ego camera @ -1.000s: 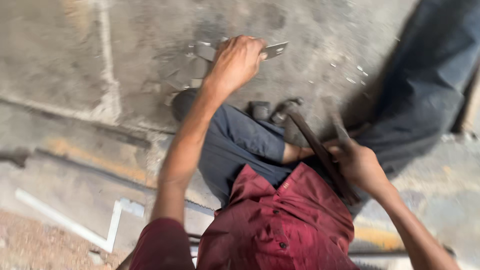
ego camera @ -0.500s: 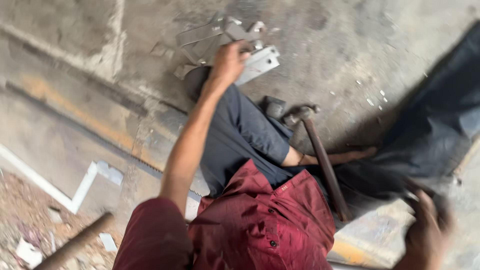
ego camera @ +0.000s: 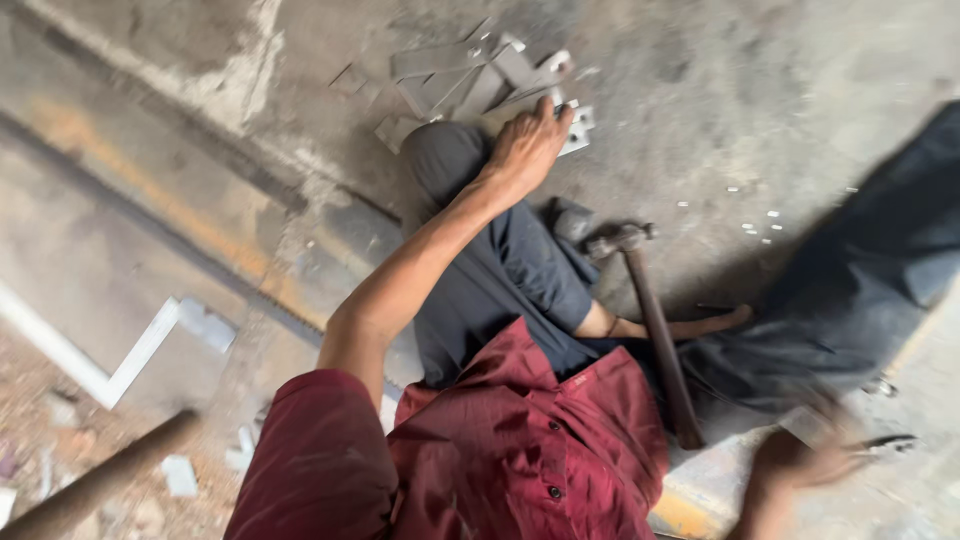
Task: The person sits on the floor and uses a hammer to strike small metal brackets, shaping or flattening them. They handle the brackets one at a time, occasionally using pliers to hold or adjust them, and place finished pieces into a growing pile.
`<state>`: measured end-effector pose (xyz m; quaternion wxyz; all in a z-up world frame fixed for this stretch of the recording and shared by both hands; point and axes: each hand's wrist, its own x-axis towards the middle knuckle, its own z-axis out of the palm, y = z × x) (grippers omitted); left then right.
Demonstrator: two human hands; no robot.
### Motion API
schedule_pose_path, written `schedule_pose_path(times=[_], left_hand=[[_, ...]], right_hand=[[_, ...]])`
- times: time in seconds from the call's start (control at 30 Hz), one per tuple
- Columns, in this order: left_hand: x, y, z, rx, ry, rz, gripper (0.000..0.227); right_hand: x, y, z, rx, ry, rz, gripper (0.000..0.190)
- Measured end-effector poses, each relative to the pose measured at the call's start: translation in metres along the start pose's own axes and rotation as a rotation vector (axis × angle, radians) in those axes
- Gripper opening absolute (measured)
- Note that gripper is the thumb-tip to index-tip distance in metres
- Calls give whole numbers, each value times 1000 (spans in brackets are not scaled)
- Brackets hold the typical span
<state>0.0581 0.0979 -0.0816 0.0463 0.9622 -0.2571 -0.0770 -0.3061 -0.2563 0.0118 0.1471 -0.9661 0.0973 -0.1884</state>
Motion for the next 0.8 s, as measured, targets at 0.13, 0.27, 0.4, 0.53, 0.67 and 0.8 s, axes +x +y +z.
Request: schedule_pose_path(times=[0.13,0.27,0.4,0.53,0.67,0.8], left_hand=[[-16,14,4,-54,121,42,38],[-22,21,13,-897,195,-4,25],[8,46,29,-1053,158,-219,26],[33,49,38,-638,436,-106,44],[22,60,42,-606,180,-227,61],[17,63,28,-540,-84,-361,51]], right_hand=[[47,-94,43,142,-740,98,31],[75,-109,72,478,-826,319,61],[72,-86,56,794,-875,395,55],[76,-99,20,374,-707,272,44],[121,-108,-9,701,-415,246,56],[173,-119,4,651,-444,205,54]])
